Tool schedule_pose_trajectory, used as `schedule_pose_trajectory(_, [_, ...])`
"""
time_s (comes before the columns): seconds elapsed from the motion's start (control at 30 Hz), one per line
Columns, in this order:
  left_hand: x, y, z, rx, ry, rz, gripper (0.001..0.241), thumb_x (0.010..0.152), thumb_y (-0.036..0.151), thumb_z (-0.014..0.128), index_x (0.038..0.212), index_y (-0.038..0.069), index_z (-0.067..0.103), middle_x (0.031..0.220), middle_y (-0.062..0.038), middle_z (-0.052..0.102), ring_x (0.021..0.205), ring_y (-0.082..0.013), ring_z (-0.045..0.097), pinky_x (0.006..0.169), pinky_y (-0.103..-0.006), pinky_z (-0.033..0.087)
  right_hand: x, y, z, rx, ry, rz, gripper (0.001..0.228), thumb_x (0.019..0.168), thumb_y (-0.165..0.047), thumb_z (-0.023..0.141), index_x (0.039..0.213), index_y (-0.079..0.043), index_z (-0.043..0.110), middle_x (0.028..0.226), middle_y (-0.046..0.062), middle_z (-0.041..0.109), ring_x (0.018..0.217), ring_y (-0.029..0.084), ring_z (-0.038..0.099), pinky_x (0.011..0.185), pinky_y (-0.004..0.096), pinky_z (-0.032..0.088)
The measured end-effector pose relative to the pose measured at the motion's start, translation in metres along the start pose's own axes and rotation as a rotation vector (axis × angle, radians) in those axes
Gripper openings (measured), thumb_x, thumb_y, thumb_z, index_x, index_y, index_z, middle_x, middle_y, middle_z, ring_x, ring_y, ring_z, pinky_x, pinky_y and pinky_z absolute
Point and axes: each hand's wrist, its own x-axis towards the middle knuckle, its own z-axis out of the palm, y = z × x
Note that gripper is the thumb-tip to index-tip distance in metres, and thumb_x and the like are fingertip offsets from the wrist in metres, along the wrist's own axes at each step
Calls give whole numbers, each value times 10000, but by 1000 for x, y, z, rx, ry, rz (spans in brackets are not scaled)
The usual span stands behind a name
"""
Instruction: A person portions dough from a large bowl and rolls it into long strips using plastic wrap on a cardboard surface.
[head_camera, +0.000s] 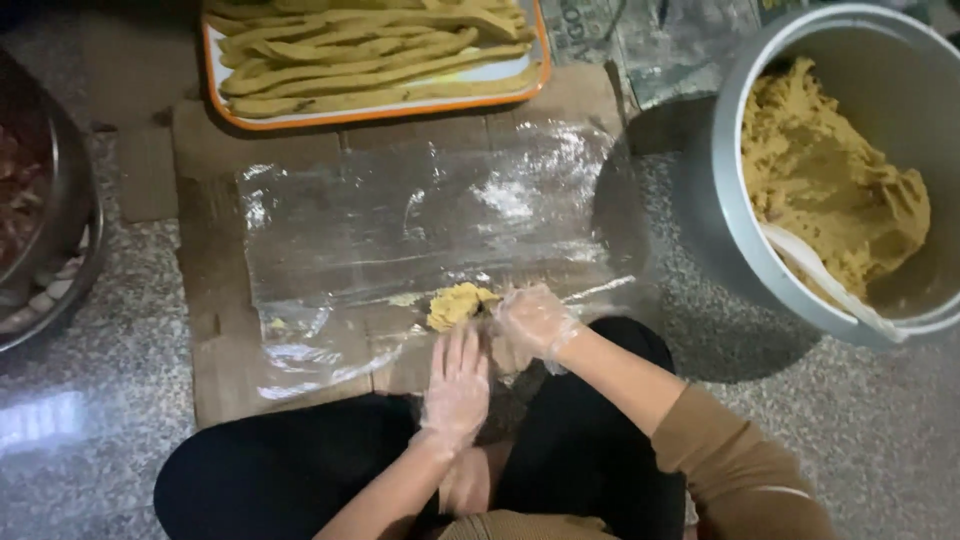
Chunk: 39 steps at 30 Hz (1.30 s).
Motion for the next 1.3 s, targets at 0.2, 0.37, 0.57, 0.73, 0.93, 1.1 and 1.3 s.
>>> schedule_pose_trajectory(0.2, [58, -35, 6, -34, -594, -129, 608, 998, 189, 302, 1600, 112, 260, 1717, -148, 192, 1587, -369, 91, 1269, -637, -11, 26, 41, 37, 42, -26, 84, 179, 815, -265, 629, 654, -210, 686, 605, 48, 675, 584, 274, 691, 499, 423, 538])
schedule_pose_trajectory(0.37, [92, -61, 22, 17, -705, -161, 739, 979, 304, 458, 1627, 81, 180, 1634, -145, 334, 1501, -321, 314, 1236, -616, 107, 69, 34, -14, -37, -220, 430, 206, 826, -184, 606, 677, -191, 748, 628, 42, 703, 644, 281, 738, 544, 482, 591])
schedule_pose_trajectory(0.57, [79, -59, 48, -51, -204, -301, 630, 878, 226, 528, 1494, 115, 459, 1521, -135, 432, 1389, -336, 384, 1161, -549, 270, 90, -6, -66, -146, -180, 218, 320, 717, -29, 721, 1034, -42, 676, 1029, 172, 671, 807, 236, 661, 692, 332, 635])
schedule_pose_trajectory(0.73, [71, -64, 52, -27, -372, -237, 634, 817, 288, 518, 1416, 80, 506, 1490, -115, 447, 1374, -312, 394, 1204, -525, 235, 60, -33, -1, -26, 77, 131, 555, 896, -273, 570, 1368, 16, 524, 1250, 183, 602, 1219, 370, 568, 983, 443, 487])
schedule_pose_trajectory(0.93, [89, -76, 66, -30, -421, -259, 553, 738, 304, 569, 1261, 129, 524, 1181, -39, 523, 1100, -250, 515, 901, -449, 412, 77, -28, 36, -104, 160, 249, 246, 789, -249, 596, 1002, -130, 626, 918, 42, 591, 900, 287, 610, 690, 411, 470])
schedule_pose_trajectory(1.1, [88, -79, 87, 30, -154, -230, 336, 687, 267, 576, 991, 125, 592, 883, -61, 541, 779, -282, 567, 610, -461, 427, 82, -25, 39, -108, 161, 284, 78, 804, -256, 580, 847, -200, 613, 784, 11, 586, 785, 259, 637, 639, 394, 480])
schedule_pose_trajectory(1.3, [88, -75, 99, 154, 17, -235, 105, 769, 223, 560, 836, 150, 594, 717, -31, 477, 599, -253, 543, 442, -429, 407, 84, -27, 48, -33, 24, 380, 109, 895, -191, 508, 866, -138, 598, 725, 87, 597, 672, 351, 648, 546, 473, 462])
